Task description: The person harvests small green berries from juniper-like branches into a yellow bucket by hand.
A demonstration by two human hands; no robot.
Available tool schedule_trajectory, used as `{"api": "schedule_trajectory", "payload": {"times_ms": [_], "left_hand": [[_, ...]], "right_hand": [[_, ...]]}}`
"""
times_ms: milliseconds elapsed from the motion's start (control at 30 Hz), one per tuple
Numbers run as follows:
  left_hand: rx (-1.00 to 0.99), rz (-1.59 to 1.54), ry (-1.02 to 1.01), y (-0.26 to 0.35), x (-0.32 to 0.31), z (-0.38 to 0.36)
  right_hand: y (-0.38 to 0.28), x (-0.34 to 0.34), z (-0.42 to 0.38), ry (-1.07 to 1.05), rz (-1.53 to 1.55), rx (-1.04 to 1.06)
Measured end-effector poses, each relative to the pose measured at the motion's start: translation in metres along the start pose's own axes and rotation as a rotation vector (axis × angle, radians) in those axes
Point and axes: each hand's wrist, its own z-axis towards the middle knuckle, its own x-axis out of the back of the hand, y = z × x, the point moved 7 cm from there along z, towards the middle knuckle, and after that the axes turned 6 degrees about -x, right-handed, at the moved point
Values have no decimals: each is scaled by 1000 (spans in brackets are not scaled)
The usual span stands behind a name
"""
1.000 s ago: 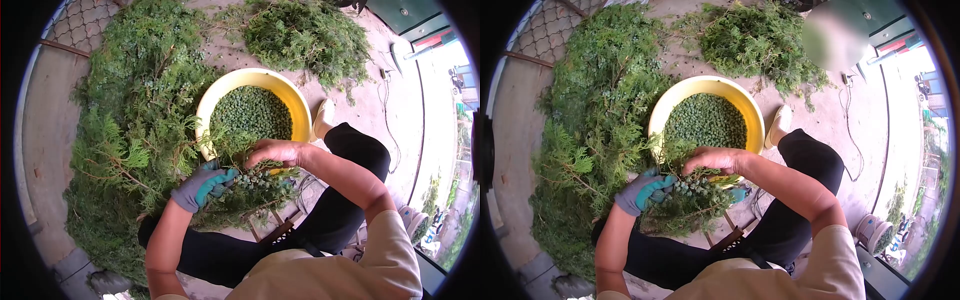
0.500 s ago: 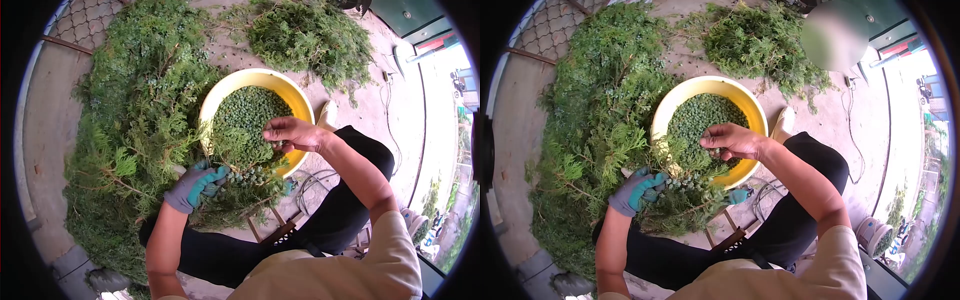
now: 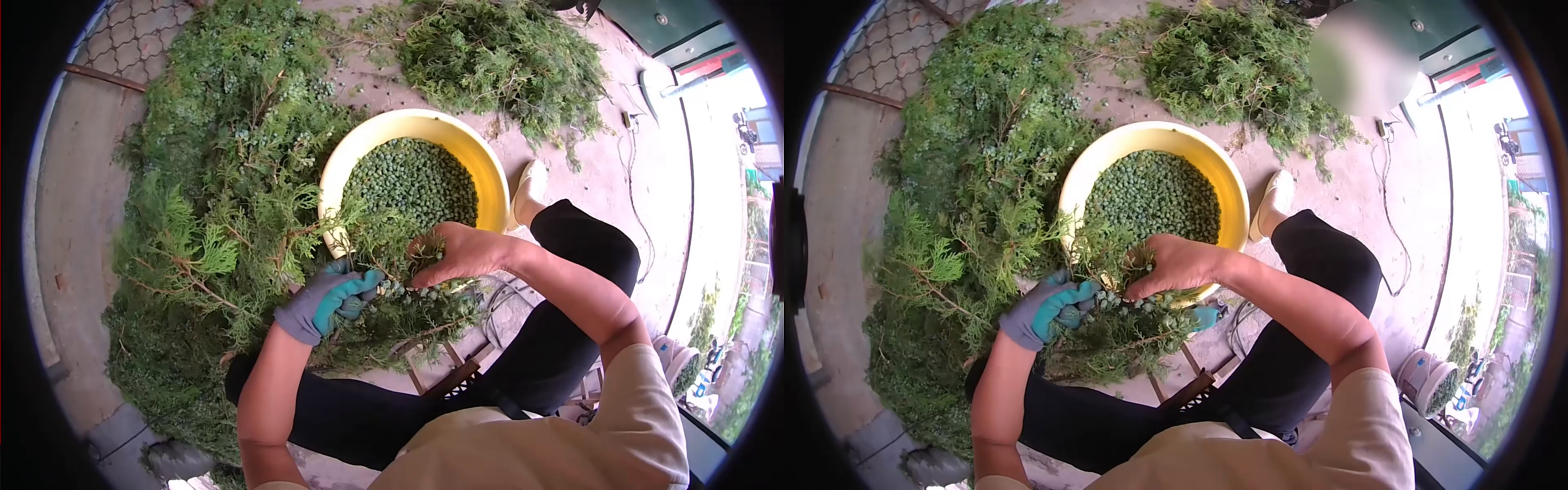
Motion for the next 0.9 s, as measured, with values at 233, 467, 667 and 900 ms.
{"api": "schedule_trajectory", "payload": {"times_ms": [233,467,667,900], "left_hand": [[-38,-59,72,4,9,-8],[-81,-113,62,4,21,-7],[-119,29,35,11,-1,4],[-27,40,12,3,-39,12]], "right_hand": [[16,45,-17,74,332,0],[1,73,-25,562,-377,349],[-22,27,-19,22,-75,265],[-19,18,-35,166,-190,238]]}}
